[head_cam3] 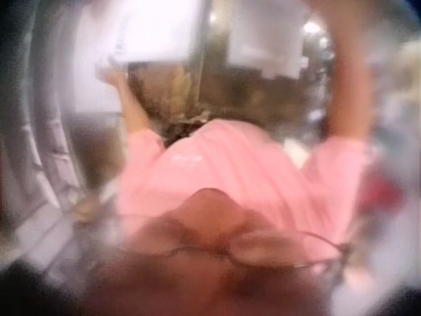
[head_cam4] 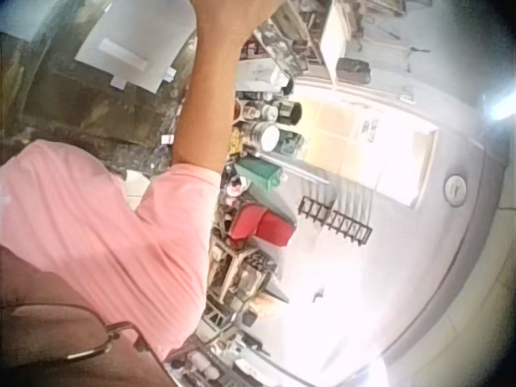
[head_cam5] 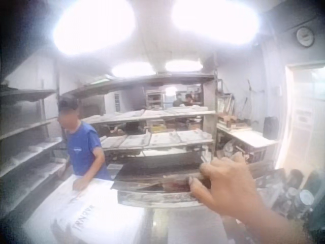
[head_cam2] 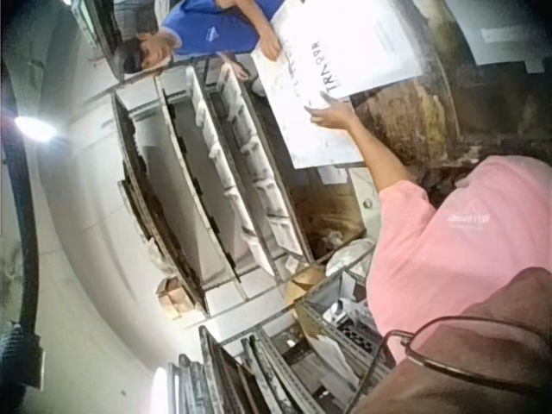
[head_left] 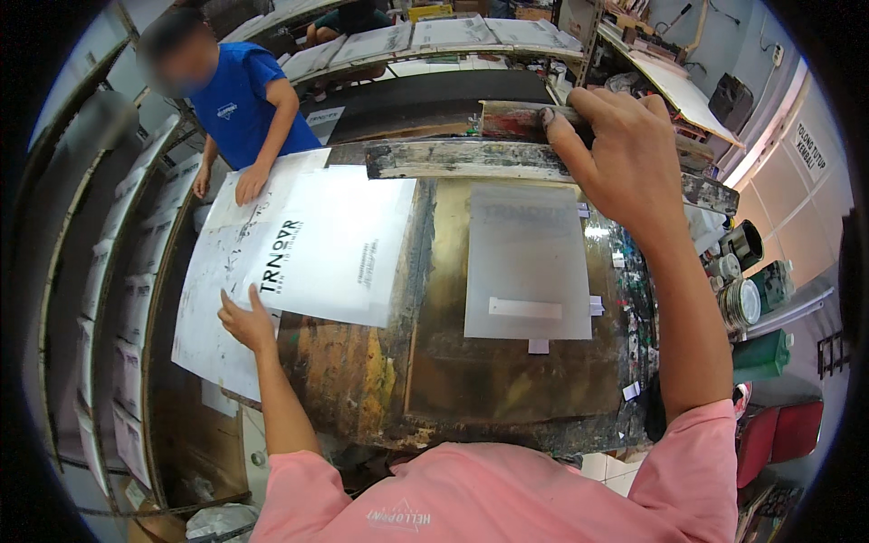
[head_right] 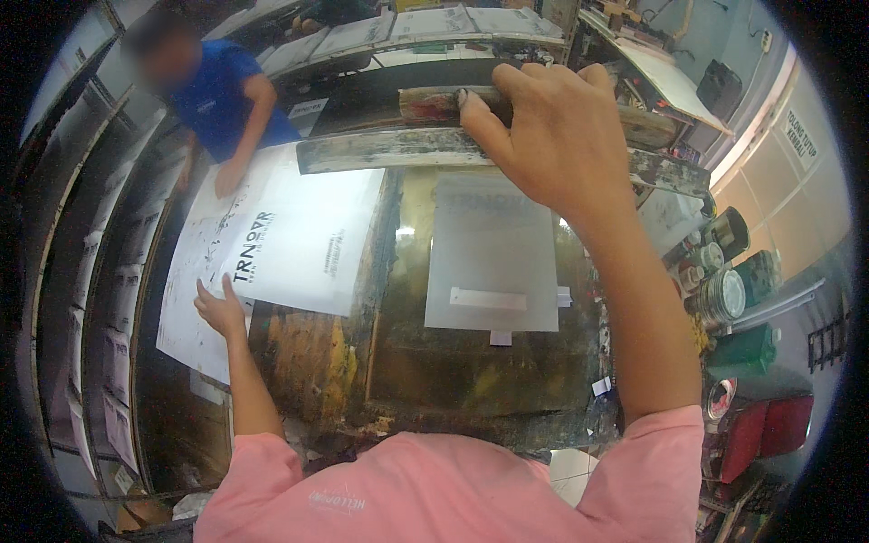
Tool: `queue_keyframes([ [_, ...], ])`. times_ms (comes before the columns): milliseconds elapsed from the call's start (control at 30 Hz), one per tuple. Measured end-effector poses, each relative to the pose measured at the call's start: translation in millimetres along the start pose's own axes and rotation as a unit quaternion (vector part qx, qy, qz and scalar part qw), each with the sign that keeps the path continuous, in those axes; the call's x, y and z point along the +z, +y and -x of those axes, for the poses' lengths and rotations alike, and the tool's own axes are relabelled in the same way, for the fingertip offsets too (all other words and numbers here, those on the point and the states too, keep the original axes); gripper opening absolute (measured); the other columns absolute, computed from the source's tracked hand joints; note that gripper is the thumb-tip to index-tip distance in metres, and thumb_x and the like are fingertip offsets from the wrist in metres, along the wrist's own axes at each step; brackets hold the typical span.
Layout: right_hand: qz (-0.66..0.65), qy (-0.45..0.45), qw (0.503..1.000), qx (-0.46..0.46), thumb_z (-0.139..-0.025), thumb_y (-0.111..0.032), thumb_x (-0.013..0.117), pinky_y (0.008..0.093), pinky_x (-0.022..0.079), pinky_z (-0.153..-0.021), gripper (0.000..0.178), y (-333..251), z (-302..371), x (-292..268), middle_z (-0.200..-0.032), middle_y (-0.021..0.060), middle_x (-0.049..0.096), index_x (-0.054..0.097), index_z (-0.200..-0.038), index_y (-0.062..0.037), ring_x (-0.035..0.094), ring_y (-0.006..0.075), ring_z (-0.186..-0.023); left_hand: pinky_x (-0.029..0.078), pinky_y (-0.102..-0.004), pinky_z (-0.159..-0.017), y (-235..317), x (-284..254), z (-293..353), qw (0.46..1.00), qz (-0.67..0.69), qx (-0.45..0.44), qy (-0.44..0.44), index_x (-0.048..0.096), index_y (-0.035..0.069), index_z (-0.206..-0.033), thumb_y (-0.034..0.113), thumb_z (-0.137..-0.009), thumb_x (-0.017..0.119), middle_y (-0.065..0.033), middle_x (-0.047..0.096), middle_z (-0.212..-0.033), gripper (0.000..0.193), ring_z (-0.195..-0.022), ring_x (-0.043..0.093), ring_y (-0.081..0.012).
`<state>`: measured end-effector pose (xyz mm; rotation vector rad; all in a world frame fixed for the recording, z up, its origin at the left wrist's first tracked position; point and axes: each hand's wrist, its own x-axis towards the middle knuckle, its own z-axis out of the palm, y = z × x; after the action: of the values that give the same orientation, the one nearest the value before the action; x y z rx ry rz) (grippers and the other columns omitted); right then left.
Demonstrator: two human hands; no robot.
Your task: The person performs screen printing by placing a white sheet under a screen, pulling a squeegee across the screen to apply ink, and then removing the printed sheet. This process is repeated multiple times throughout the video.
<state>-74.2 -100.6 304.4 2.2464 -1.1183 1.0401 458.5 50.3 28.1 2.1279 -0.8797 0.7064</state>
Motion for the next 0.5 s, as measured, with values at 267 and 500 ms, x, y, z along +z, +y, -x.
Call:
queue_keyframes([
  [267,0.026,-0.002,1.000,-0.015,-0.102,-0.041,0.064,0.0473,0.044,-0.087,0.043,17.0,-6.2,10.9,-0.093,0.0170,0.075,0.077,-0.101,-0.0002,0.071,0.0364,-0.092,-0.005,-0.0681,-0.133,155.2,12.9,92.0,0.735,0.013,0.469,-0.489,0.033,0.010,-0.173,0.096,-0.074,0.067,-0.0173,0.020,-0.183,0.135,-0.168,0.014,-0.0441],
  [500,0.041,-0.025,0.999,-0.009,-0.103,-0.046,0.062,0.0488,0.047,-0.086,0.045,-4.6,-13.9,-10.4,-0.078,0.0109,0.069,0.074,-0.097,-0.0039,0.066,0.0297,-0.078,0.008,-0.0717,-0.132,325.3,-31.1,251.7,0.709,0.180,0.465,-0.498,0.040,0.006,-0.169,0.096,-0.072,0.068,-0.0233,0.027,-0.178,0.135,-0.164,0.022,-0.0494],
])
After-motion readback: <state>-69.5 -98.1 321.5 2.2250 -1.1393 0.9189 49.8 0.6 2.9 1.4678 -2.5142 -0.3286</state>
